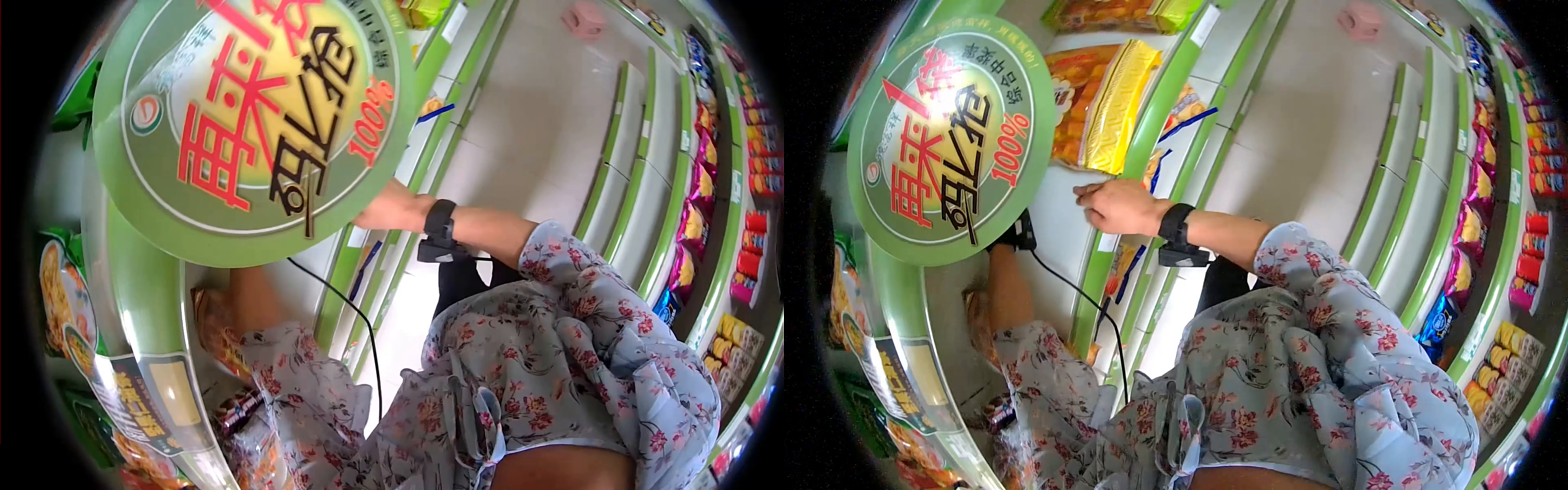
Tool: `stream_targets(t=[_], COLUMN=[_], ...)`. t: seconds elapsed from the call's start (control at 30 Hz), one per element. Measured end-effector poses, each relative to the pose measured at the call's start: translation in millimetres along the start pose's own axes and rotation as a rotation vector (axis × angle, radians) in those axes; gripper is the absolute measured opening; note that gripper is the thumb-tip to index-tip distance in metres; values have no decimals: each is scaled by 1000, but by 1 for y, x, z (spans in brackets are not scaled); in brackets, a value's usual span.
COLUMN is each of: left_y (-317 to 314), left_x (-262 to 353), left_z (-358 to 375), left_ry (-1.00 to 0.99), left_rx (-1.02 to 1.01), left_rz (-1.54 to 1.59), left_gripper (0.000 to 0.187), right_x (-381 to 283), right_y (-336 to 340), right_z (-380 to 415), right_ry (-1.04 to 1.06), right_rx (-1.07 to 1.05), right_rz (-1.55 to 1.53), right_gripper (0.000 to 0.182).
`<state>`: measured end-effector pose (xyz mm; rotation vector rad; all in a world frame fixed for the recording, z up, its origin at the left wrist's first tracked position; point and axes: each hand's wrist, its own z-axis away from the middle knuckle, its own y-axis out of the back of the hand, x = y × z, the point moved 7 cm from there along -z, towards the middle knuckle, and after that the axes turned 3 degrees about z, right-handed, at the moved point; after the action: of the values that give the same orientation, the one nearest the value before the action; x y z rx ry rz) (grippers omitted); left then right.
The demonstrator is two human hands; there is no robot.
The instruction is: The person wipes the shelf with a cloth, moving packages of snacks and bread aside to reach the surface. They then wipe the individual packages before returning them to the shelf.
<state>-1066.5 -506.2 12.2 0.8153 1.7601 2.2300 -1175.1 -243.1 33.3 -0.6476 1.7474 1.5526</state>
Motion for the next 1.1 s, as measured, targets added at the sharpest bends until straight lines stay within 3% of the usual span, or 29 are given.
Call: stream_targets(t=[0.2, 0.3, 0.43, 0.53, 0.7, 0.8, 0.87, 0.93, 1.03, 1.1], left_y=[-2, -11, -41, -51, -36, -14, -12, 1, -1, -6], left_x=[46, 67, 62, 55, 48, 26, -19, -49, -70, -45], left_z=[37, 65, 89, 115, 156, 183, 196, 225, 236, 230], left_ry=[-9, -61, -229, -497, -676, -744, -598, -546, -176, -117], left_rx=[-41, -80, -102, 8, -14, 67, 86, 235, 51, 53], left_rz=[35, 20, -200, -86, 133, 158, 388, 238, 269, 223], left_gripper=[51, 50, 55, 52, 48, 40, 35, 29, 22, 21], right_x=[8, 11, 11, 13, -3, 19, 54, 91, 138, 161], right_y=[-2, -9, -23, -27, -13, 9, 26, 50, 70, 85], right_z=[2, -1, -4, -6, 13, 30, 48, 73, 102, 112], right_ry=[81, 145, 165, 96, 228, 97, 101, 25, -206, -286], right_rx=[205, 283, 282, 172, 209, 102, 142, 215, 183, 180], right_rz=[-53, -94, -175, -264, -356, -386, -522, -497, -448, -438], right_gripper=[22, 28, 25, 19, 16, 17, 17, 16, 15, 15])
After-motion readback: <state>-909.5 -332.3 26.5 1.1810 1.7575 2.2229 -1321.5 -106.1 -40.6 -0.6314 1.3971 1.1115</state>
